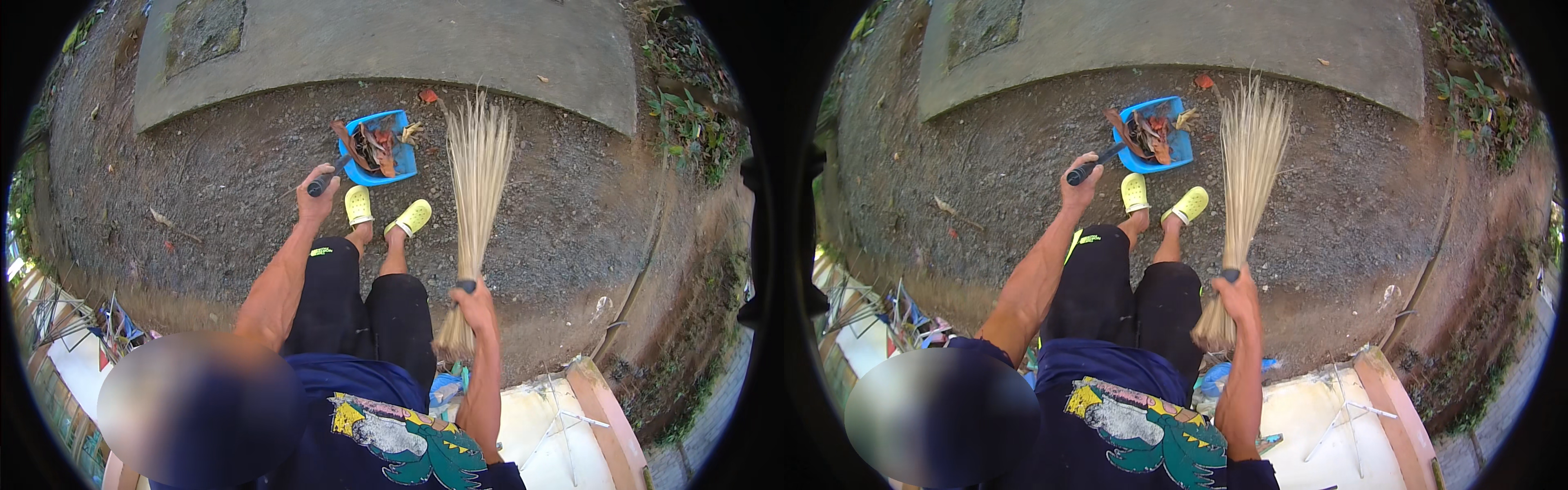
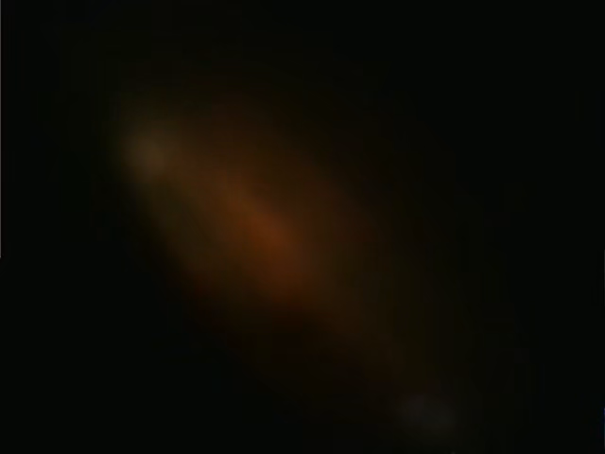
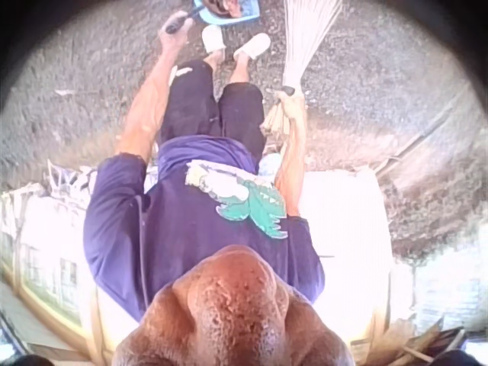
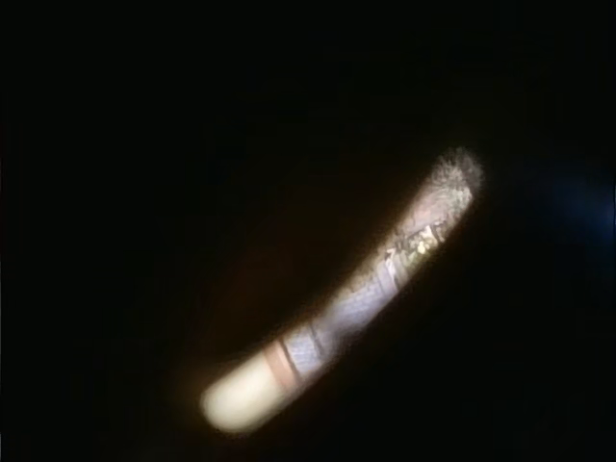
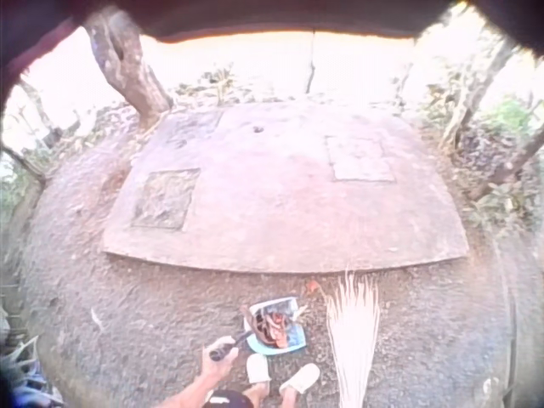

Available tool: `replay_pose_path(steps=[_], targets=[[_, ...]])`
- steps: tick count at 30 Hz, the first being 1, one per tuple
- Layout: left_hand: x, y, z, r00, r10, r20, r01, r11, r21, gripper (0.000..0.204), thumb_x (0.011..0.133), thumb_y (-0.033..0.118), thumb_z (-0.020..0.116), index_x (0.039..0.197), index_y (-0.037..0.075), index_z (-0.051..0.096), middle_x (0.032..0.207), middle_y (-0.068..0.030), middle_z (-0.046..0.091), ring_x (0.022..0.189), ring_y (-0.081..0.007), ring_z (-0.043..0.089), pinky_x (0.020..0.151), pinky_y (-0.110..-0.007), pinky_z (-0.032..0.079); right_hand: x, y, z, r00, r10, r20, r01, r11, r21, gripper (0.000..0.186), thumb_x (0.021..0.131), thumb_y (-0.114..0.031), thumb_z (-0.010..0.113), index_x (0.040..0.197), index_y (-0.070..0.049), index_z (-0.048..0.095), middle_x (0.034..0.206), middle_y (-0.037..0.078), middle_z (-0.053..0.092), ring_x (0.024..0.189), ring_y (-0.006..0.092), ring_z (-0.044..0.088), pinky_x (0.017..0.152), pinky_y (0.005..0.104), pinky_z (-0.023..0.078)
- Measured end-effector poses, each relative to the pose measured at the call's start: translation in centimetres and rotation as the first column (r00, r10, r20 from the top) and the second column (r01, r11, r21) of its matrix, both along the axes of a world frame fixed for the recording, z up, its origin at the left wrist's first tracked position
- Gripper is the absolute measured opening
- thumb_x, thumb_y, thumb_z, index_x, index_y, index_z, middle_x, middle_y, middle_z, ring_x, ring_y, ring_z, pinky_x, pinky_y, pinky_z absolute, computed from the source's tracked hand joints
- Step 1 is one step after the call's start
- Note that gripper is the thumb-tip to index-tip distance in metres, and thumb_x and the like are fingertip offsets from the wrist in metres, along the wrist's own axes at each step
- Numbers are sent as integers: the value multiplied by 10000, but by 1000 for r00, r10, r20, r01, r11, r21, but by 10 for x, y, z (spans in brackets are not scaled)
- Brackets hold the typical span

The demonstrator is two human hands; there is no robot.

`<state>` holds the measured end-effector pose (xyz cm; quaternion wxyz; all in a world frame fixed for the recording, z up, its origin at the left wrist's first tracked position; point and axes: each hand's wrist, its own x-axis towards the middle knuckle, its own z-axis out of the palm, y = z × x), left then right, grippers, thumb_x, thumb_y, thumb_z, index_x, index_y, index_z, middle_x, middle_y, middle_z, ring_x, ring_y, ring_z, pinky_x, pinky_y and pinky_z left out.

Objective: The person sweeps dry leaves and debris on a dirt path using a traditional broom and a blue dustpan. They gather the debris into piles, scoop it into the dustpan, and transfer it into a black trash bag.

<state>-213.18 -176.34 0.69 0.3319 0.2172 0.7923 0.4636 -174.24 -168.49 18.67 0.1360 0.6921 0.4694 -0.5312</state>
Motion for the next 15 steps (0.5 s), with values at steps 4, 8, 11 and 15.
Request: replay_pose_path(steps=[4,8,11,15], targets=[[10,0,-9,997,68,40,-68,998,0,285,847,92,807,1123,96,736,1272,-102,709,1097,-156,657,924,-308,523,-50,7,-13,960,280,20,-270,942,-198,592,745,-282,761,1222,-11,537,1058,274,708,1035,435,701,897,475,534],[12,-4,-17,991,129,40,-130,991,23,292,850,90,805,1134,90,741,1279,-94,699,1044,-146,650,872,-304,531,-43,-12,51,892,447,64,-422,875,-239,820,745,-281,747,1448,22,452,1170,340,682,1112,457,681,978,473,525],[9,-6,-2,981,175,81,-178,984,32,292,843,75,791,1130,84,738,1270,-118,719,1129,-175,670,965,-321,518,-21,-12,80,930,354,97,-334,926,-178,911,744,-284,735,1525,20,379,1192,359,669,1122,464,676,997,468,520],[7,-28,-14,960,273,66,-279,955,101,301,840,77,795,1135,84,737,1261,-112,721,1123,-182,677,967,-325,523,-30,34,60,904,403,146,-391,915,-101,864,749,-292,726,1479,32,395,1157,344,682,1100,466,684,976,478,529]])
